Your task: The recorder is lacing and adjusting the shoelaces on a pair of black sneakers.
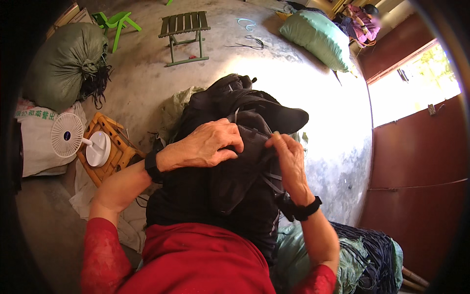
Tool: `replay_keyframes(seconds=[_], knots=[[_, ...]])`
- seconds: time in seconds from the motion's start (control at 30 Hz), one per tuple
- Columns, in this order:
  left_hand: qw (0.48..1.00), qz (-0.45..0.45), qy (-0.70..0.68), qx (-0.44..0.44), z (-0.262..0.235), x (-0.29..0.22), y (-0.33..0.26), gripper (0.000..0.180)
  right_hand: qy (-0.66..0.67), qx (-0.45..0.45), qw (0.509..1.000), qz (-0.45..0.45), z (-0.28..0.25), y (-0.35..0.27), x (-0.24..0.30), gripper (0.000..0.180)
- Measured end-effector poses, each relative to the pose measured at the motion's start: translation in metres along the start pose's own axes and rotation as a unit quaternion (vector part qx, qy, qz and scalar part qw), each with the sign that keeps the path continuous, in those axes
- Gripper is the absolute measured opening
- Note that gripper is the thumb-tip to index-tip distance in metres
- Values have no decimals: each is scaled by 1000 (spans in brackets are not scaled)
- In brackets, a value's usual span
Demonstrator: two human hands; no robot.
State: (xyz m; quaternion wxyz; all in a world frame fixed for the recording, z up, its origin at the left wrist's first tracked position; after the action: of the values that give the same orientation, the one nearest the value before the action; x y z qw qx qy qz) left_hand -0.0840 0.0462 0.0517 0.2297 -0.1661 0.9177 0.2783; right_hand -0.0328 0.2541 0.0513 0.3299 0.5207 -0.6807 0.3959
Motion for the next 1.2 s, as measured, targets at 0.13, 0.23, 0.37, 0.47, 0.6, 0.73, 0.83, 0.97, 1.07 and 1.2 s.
replay_keyframes(seconds=[0.13, 0.23, 0.37, 0.47, 0.6, 0.73, 0.83, 0.97, 1.07, 1.2], knots=[[974, 86, 204, -40, 15, -33, 1, 14, 131, -59, 990, 12, -2, 4, -13, 38], [950, 120, 284, -49, 39, -41, 3, 10, 126, -21, 992, -7, -4, 6, -13, 31], [964, 96, 212, -126, 51, -34, 3, 14, 70, 6, 993, -95, -5, 0, -8, 19], [963, 110, 144, -198, 60, -39, 9, 25, 76, -11, 992, -101, -8, 1, -9, 16], [962, 84, 170, -199, 72, -41, 21, 36, -6, -129, 951, -280, -91, 21, 33, 30], [957, 59, 238, -154, 73, -37, 17, 46, 24, -326, 915, -236, -277, 24, 115, 24], [964, 109, 187, -154, 63, -46, 20, 56, -81, -369, 883, -278, -415, -24, 133, 24], [976, 139, 87, -140, 54, -43, 9, 60, 239, -334, 895, -171, -524, -37, 51, 21], [976, 121, 130, -126, 22, -35, -9, 48, 312, -260, 908, -99, -443, -17, -16, 20], [948, 138, 283, -50, 0, -14, -10, 12, 424, -121, 894, -78, -305, -7, -60, 15]])
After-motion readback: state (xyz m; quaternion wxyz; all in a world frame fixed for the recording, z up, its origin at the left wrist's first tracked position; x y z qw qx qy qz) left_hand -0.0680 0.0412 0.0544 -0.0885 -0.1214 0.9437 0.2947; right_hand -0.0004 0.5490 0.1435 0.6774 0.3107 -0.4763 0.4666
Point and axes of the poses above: each hand's wrist, its own y-axis towards the middle knuckle, its own z-axis out of the palm, x = y × z, the point moved 3 cm from there along y, towards the middle knuckle, and after that the axes turned 8 degrees about z, right-handed, at the moved point
